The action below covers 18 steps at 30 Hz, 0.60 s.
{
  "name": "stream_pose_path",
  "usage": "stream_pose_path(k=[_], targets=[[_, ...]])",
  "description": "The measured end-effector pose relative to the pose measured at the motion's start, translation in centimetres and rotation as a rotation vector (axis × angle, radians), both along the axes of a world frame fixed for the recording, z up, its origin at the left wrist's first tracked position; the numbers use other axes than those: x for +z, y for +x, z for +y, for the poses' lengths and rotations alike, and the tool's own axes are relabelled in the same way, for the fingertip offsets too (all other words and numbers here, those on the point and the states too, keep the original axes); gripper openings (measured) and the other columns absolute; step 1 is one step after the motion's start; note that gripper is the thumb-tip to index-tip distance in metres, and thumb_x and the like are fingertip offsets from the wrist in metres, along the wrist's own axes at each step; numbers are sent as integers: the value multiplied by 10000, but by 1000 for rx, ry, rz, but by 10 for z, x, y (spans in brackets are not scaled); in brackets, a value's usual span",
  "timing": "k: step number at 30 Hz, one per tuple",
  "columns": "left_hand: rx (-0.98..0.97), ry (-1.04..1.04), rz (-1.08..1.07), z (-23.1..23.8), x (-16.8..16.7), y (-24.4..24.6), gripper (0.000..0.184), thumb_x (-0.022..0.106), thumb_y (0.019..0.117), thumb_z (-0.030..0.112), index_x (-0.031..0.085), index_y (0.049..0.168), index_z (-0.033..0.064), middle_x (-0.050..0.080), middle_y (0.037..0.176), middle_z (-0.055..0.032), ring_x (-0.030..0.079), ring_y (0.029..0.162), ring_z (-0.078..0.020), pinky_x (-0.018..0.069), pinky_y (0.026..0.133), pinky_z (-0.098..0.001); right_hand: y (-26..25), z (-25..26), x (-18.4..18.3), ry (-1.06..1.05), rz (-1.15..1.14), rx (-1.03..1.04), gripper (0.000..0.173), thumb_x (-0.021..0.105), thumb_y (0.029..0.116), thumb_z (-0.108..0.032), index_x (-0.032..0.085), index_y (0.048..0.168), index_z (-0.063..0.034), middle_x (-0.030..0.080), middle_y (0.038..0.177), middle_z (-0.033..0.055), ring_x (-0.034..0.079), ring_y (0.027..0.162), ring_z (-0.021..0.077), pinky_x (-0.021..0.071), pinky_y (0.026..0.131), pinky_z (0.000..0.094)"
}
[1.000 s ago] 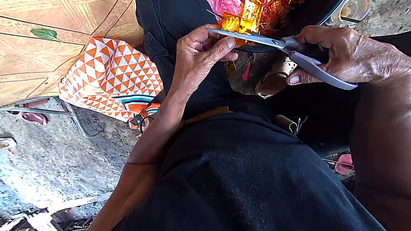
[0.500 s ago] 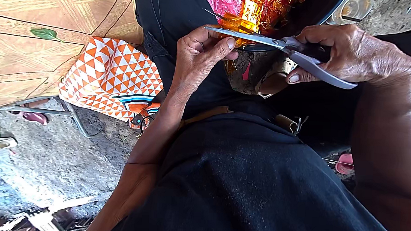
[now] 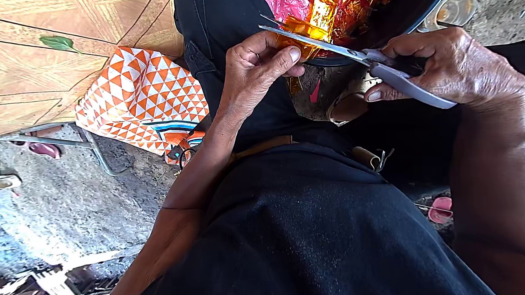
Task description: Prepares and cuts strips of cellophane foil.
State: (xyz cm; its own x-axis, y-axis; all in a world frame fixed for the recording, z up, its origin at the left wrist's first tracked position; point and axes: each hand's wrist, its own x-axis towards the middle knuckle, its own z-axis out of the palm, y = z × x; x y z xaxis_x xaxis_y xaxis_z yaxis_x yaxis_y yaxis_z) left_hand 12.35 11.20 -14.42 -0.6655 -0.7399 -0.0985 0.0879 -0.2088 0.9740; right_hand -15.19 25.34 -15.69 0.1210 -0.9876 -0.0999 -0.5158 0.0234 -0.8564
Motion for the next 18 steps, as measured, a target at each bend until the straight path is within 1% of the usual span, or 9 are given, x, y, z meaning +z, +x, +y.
stream_pose_path(k=[8, 10, 12, 14, 15, 16, 18], targets=[[-3, 10, -10, -1, 0, -1, 96, 650, 949, -54, 665, 1022, 7, 762, 909, -69, 767, 801, -205, 667, 774, -391, -1, 0, 0, -20, -22, 12, 428, 735, 829, -594, 650, 826, -175, 557, 689, -138, 481, 596, -107, 378, 514, 107], [-6, 11, -32, 0, 0, 1, 93, 651, 952, -42, 666, 1027, 10, 760, 910, -66, 764, 806, -204, 664, 776, -388, 2, 0, 2, 18, -8, 28, 459, 726, 829, -617, 655, 851, -164, 559, 696, -131, 484, 599, -101, 383, 517, 108], [-17, 14, -45, -1, 1, 0, 107, 656, 948, -32, 666, 1043, 18, 760, 936, -62, 764, 827, -203, 663, 792, -391, 0, 0, 6, 91, -3, 36, 467, 748, 804, -594, 667, 913, -147, 574, 720, -116, 501, 617, -90, 409, 538, 113], [-24, 25, -33, -3, 1, -2, 141, 659, 935, -42, 676, 1053, 34, 765, 953, -51, 765, 830, -198, 664, 790, -389, -5, 1, 13, 145, -11, 33, 481, 786, 775, -579, 669, 935, -140, 588, 740, -106, 518, 635, -81, 421, 557, 111], [-27, 33, -27, -3, 0, -3, 162, 655, 926, -53, 683, 1047, 50, 768, 953, -40, 764, 824, -189, 663, 782, -382, -8, 2, 16, 157, -4, 39, 507, 790, 767, -593, 661, 945, -136, 590, 768, -103, 522, 658, -82, 424, 576, 102], [-29, 42, -28, -4, 0, -4, 180, 648, 916, -66, 684, 1032, 66, 771, 947, -30, 764, 815, -178, 663, 774, -373, -12, 4, 20, 175, 8, 45, 561, 788, 755, -629, 662, 974, -128, 597, 822, -93, 531, 702, -76, 434, 610, 101], [-41, 66, -21, -5, -2, -6, 193, 625, 908, -89, 683, 1020, 58, 766, 932, -35, 759, 798, -175, 660, 767, -373, -20, 9, 26, 204, 50, 46, 663, 774, 727, -687, 665, 1026, -105, 594, 938, -57, 542, 801, -48, 447, 680, 113]])
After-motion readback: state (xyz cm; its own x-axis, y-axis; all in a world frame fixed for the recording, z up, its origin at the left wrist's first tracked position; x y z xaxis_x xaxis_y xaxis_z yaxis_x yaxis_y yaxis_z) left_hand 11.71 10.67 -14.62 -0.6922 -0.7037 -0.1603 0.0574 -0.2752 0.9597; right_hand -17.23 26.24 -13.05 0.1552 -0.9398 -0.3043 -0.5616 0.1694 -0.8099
